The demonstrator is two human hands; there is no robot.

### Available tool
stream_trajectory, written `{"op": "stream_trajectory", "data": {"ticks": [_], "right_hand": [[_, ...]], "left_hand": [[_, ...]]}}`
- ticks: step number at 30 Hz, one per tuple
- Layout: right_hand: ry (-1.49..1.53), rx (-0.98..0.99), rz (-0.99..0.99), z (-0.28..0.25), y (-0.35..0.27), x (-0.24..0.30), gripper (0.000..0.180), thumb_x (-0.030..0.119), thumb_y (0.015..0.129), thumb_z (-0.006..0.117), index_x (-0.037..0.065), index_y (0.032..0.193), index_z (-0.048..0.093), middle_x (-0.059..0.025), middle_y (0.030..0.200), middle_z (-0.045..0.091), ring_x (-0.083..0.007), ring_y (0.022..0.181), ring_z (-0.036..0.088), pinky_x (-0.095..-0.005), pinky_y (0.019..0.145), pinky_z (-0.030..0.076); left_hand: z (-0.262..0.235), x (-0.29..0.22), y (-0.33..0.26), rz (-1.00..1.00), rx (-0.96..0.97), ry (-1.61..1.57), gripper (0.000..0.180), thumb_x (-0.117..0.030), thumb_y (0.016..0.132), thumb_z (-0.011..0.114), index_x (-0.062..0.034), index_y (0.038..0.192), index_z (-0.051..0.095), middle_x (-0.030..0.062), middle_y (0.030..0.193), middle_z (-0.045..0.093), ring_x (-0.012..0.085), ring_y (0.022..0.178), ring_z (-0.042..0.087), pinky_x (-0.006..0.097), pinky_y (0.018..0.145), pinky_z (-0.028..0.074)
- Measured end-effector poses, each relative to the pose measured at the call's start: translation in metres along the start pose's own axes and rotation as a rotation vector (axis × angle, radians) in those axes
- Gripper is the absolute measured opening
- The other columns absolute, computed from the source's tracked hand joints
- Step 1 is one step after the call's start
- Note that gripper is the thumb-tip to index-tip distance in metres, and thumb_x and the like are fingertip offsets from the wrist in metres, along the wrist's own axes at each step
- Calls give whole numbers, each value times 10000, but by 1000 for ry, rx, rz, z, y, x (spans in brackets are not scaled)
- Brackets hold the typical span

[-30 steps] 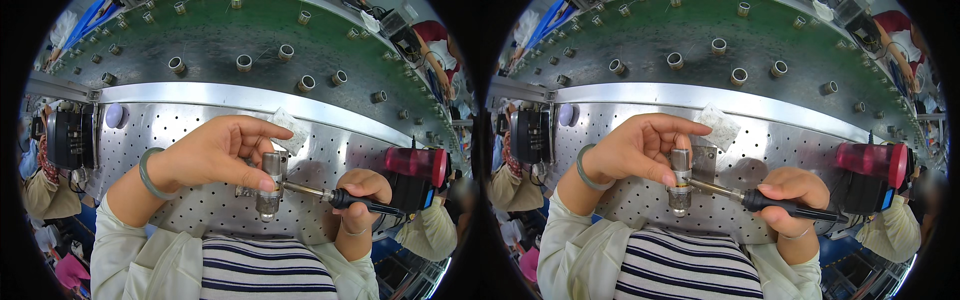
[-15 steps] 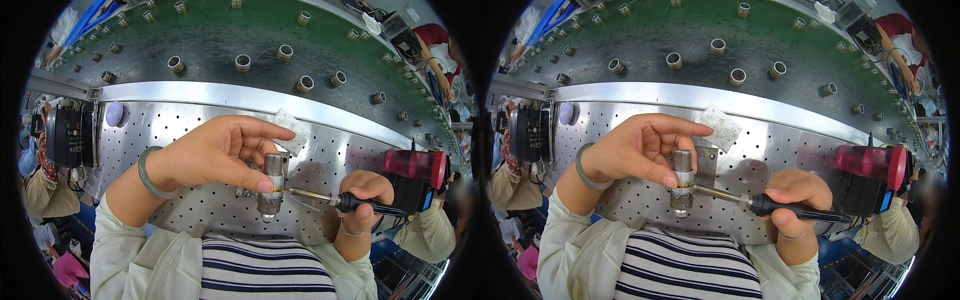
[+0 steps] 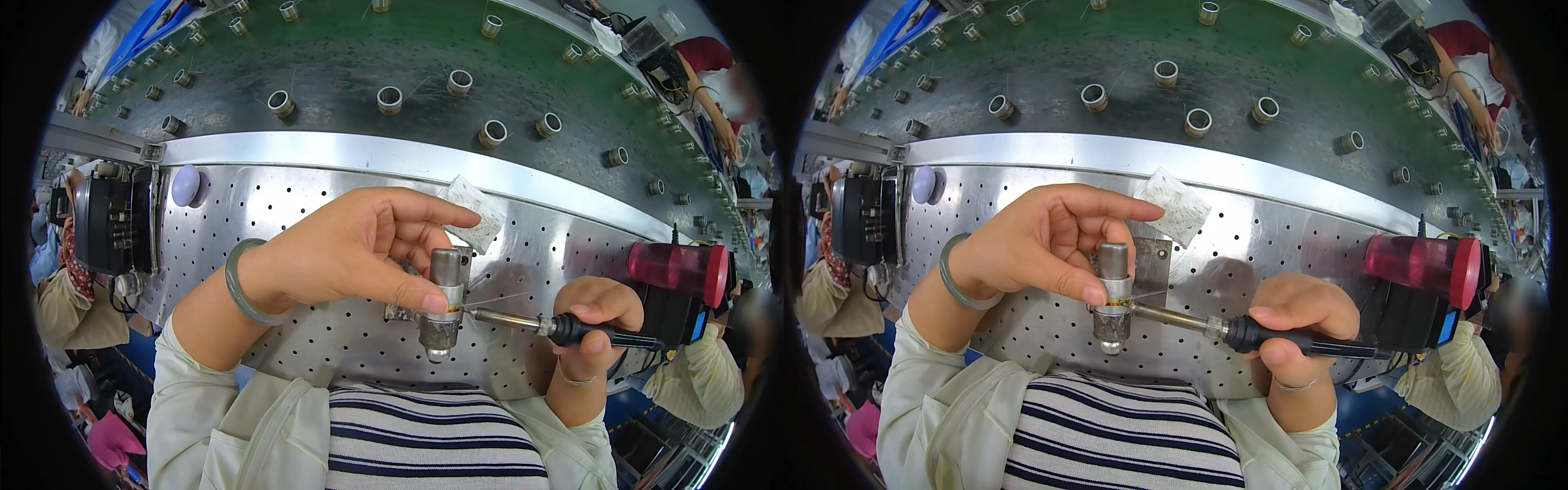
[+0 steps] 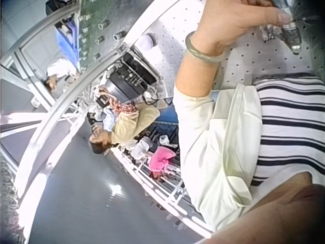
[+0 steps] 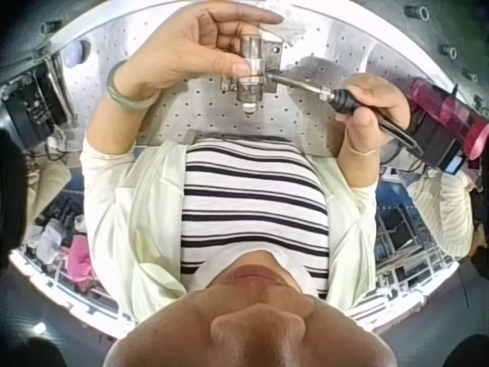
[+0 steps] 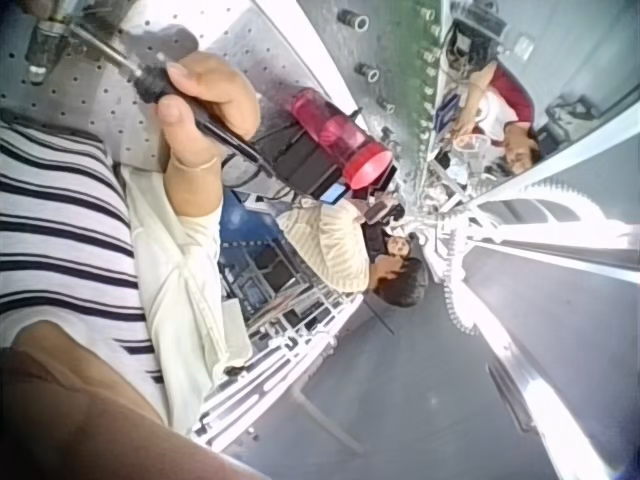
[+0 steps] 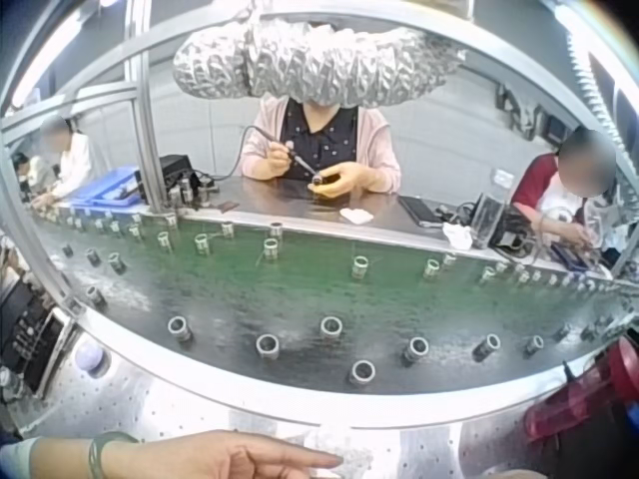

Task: The person uses a soldering iron to apply heat to small cylindrical metal components held in a fixture. They repeatedly pick up components from a conveyor belt, solder them, and place them back on the belt. The person also cleans the soldering iron tip with a sponge.

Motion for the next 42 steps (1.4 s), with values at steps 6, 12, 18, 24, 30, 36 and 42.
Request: {"op": "stream_trajectory", "data": {"ticks": [6,12,18,24,30,36,42], "right_hand": [[-23,-7,-16,1,0,1,234,69,768,743,-64,863,575,-114,635,601,-162,477,583,-245,453,463],[-68,-35,9,0,0,1,232,66,757,748,-57,853,575,-120,641,607,-164,483,586,-246,464,465],[-69,2,-14,-1,-1,1,240,70,747,754,-55,859,583,-129,656,616,-172,492,592,-252,473,465],[-64,33,-20,1,0,0,254,64,740,758,-68,880,592,-136,664,622,-181,494,597,-259,469,463],[-73,47,-14,3,1,1,239,56,744,752,-68,878,599,-132,652,619,-181,485,594,-258,459,460],[-72,77,-18,6,1,1,237,50,748,746,-73,896,607,-132,644,618,-183,477,593,-263,450,459],[-74,81,-49,6,1,2,240,50,752,741,-76,906,608,-135,641,616,-186,474,595,-264,446,461]], "left_hand": [[-1,1,0,-3,-14,-3,749,58,665,777,71,1332,437,113,1003,625,129,893,610,226,784,534],[0,1,1,-6,-3,-9,748,54,664,777,72,1331,440,131,1004,625,135,898,613,221,778,536],[0,1,0,-4,4,-22,747,44,666,777,68,1333,441,142,998,631,140,900,618,222,775,534],[-1,2,1,-3,9,-27,745,47,667,777,65,1333,444,142,1000,634,145,908,619,223,774,533],[-1,2,1,1,1,-24,743,50,669,774,62,1335,445,146,1001,640,149,907,624,223,772,531],[0,2,0,-20,12,-47,752,56,668,773,60,1341,437,144,1009,635,155,934,616,230,787,535],[2,0,-2,-12,8,-19,740,66,683,761,64,1344,429,131,1013,616,162,977,590,235,784,540]]}}
Point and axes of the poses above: each hand's wrist, its own y-axis towards the middle knuckle, its own z-axis out of the palm, x = y × z, the point moved 9 cm from there along y, towards the middle knuckle
